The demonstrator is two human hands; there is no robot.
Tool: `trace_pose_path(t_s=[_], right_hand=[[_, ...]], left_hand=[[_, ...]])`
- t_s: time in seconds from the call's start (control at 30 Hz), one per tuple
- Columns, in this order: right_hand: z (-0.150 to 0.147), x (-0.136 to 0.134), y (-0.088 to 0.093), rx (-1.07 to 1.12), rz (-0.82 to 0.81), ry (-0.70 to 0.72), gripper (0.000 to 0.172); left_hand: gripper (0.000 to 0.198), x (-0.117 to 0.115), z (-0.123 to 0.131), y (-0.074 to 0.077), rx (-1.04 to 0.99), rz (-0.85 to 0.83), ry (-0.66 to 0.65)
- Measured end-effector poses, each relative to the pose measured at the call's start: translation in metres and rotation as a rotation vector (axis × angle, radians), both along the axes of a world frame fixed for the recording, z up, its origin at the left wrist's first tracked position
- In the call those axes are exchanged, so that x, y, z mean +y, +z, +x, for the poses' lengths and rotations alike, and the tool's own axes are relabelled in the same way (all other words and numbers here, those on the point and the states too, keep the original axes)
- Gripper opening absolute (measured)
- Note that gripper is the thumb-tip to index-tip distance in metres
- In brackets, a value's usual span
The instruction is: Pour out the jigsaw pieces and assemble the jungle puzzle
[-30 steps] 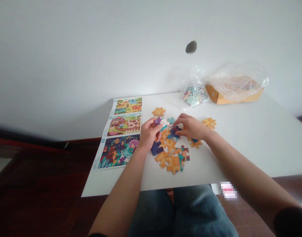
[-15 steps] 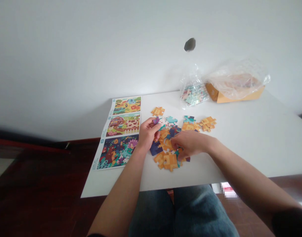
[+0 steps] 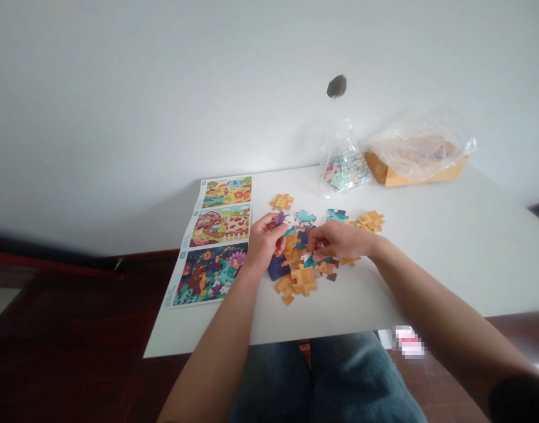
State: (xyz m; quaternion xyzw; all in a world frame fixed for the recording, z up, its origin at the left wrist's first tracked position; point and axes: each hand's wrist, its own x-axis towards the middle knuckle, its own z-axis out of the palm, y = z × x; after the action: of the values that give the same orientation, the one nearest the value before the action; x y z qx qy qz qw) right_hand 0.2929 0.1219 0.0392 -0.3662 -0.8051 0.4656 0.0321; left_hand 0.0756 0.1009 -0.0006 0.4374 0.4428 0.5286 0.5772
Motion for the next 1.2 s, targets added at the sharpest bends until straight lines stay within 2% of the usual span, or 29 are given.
trace_pose_path(t_s=[0.1,0.33,0.53,0.7,0.83,1.0,1.2], right_hand=[[0.000,0.004,-0.004,0.039,0.034,-0.055,0.012],[0.002,0.011,-0.007,0.175,0.248,-0.142,0.013],[0.002,0.009,-0.009,0.322,0.079,-0.265,0.017],[-0.002,0.013,-0.016,0.518,0.093,-0.468,0.025],[-0.006,0.012,-0.020,0.569,0.121,-0.613,0.032],[-0.014,0.006,-0.024,0.586,0.103,-0.639,0.035],[-0.019,0.002,-0.028,0.548,0.169,-0.638,0.033]], left_hand=[[0.029,0.000,0.000,0.000,0.007,-0.021,-0.022],[0.029,-0.001,0.000,0.002,0.026,-0.043,-0.045],[0.027,0.000,0.001,0.002,0.020,-0.056,-0.059],[0.026,-0.002,0.001,0.004,0.008,-0.045,-0.092],[0.027,-0.004,0.001,0.006,0.002,-0.052,-0.146],[0.031,-0.007,0.001,0.009,0.043,-0.096,-0.249],[0.039,-0.009,0.003,0.010,0.082,-0.086,-0.256]])
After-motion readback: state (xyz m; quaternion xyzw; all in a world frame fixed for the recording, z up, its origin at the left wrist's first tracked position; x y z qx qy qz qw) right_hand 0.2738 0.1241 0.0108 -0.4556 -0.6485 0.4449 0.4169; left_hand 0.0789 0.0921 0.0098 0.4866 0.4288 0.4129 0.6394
